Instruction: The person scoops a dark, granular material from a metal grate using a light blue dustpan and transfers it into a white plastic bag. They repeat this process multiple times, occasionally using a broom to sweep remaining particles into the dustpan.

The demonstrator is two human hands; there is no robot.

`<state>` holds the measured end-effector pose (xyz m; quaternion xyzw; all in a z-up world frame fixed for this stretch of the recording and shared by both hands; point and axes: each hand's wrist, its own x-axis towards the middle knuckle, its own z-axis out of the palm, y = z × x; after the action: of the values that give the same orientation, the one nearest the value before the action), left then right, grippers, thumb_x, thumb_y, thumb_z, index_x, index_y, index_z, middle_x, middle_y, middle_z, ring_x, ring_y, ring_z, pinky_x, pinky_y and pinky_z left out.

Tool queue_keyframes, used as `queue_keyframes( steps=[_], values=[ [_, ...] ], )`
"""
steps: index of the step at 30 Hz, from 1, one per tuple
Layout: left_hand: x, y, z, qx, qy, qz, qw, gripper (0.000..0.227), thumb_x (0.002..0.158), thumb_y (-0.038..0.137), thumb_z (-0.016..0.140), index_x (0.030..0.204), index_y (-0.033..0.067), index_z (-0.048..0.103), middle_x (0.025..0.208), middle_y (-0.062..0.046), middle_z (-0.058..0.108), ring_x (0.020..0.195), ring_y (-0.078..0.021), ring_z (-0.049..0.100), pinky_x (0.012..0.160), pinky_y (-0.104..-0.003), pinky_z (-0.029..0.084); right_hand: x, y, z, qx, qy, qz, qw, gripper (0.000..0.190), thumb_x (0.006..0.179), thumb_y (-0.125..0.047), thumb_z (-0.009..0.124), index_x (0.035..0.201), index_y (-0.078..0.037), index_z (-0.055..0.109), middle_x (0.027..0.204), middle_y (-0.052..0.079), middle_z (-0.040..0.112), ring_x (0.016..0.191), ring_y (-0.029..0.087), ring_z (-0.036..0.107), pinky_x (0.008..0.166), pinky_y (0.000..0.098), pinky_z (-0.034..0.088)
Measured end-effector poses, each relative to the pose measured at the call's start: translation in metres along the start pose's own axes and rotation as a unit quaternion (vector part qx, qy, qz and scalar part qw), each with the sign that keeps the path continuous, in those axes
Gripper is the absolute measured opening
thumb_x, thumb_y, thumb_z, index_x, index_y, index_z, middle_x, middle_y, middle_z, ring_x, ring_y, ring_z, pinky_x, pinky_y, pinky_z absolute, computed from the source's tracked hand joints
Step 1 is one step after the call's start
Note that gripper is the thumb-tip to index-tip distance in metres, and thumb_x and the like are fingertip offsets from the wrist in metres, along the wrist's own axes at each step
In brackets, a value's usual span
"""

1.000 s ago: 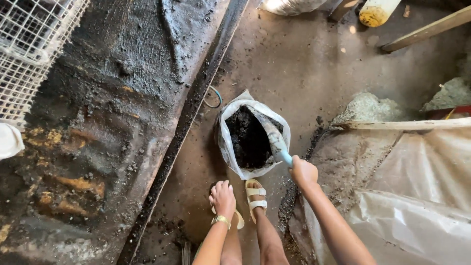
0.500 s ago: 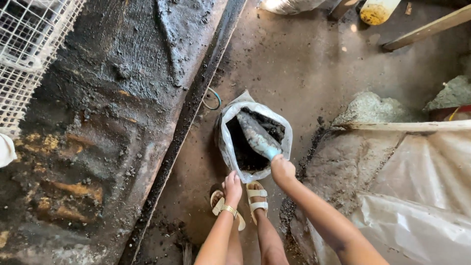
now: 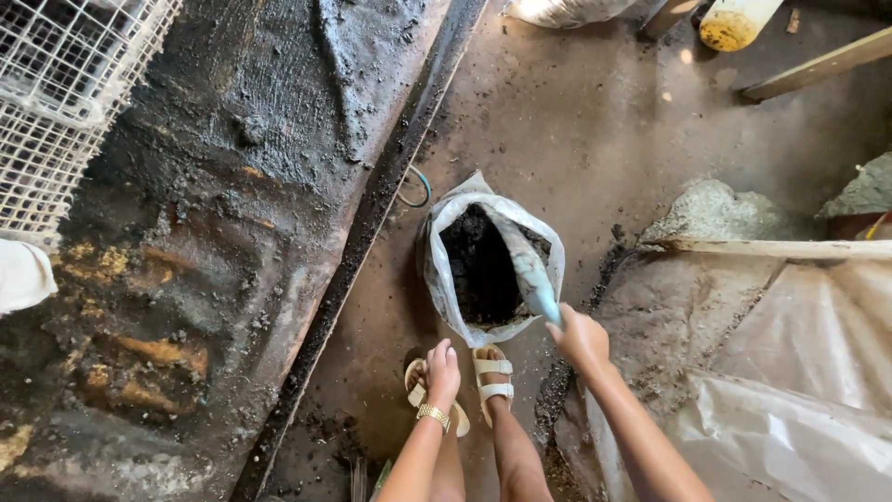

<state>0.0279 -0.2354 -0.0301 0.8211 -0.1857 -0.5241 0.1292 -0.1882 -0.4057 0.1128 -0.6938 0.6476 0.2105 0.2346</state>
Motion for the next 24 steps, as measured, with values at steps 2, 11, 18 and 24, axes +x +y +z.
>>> queue_keyframes(
  steps=[2,11,18,24],
  values=[
    [-0.007,-0.015,-0.005,0.005,0.005,0.000,1.000,0.048,0.104,0.051,0.036,0.146,0.0361,0.056,0.152,0.003,0.051,0.145,-0.0272,0.042,0.118,-0.055,0.032,-0.029,0.000,0.002,0.074,0.019,0.018,0.997,0.045,0.091,-0.045,0.067,0.128,-0.019,0.068,0.101,0.017,0.078,0.100,0.039,0.076,0.085,0.0510,0.060],
    [-0.024,-0.027,-0.016,0.019,0.055,0.011,0.998,0.052,0.096,0.040,0.036,0.138,0.0259,0.062,0.149,-0.007,0.052,0.140,-0.0324,0.040,0.120,-0.048,0.025,-0.069,0.037,0.023,0.156,0.049,0.053,0.985,0.051,0.091,-0.043,0.062,0.141,-0.034,0.062,0.084,0.000,0.079,0.068,0.017,0.071,0.060,0.0361,0.054],
    [-0.018,0.006,-0.038,0.030,0.090,0.040,0.995,0.047,0.097,0.038,0.034,0.130,0.0332,0.066,0.145,0.001,0.055,0.133,-0.0303,0.044,0.115,-0.062,0.023,-0.066,0.032,0.005,0.197,0.044,0.030,0.979,0.054,0.093,-0.036,0.066,0.145,-0.024,0.058,0.110,-0.001,0.080,0.071,0.011,0.075,0.067,0.0286,0.065],
    [0.018,0.084,-0.081,-0.045,0.189,0.193,0.962,0.039,0.101,0.023,0.043,0.127,0.0121,0.070,0.131,-0.007,0.062,0.122,-0.0285,0.050,0.107,-0.044,0.039,-0.092,0.055,-0.009,0.265,0.077,0.045,0.960,0.058,0.087,-0.045,0.067,0.141,-0.024,0.065,0.124,-0.002,0.077,0.071,0.016,0.072,0.073,0.0341,0.054]
  ],
)
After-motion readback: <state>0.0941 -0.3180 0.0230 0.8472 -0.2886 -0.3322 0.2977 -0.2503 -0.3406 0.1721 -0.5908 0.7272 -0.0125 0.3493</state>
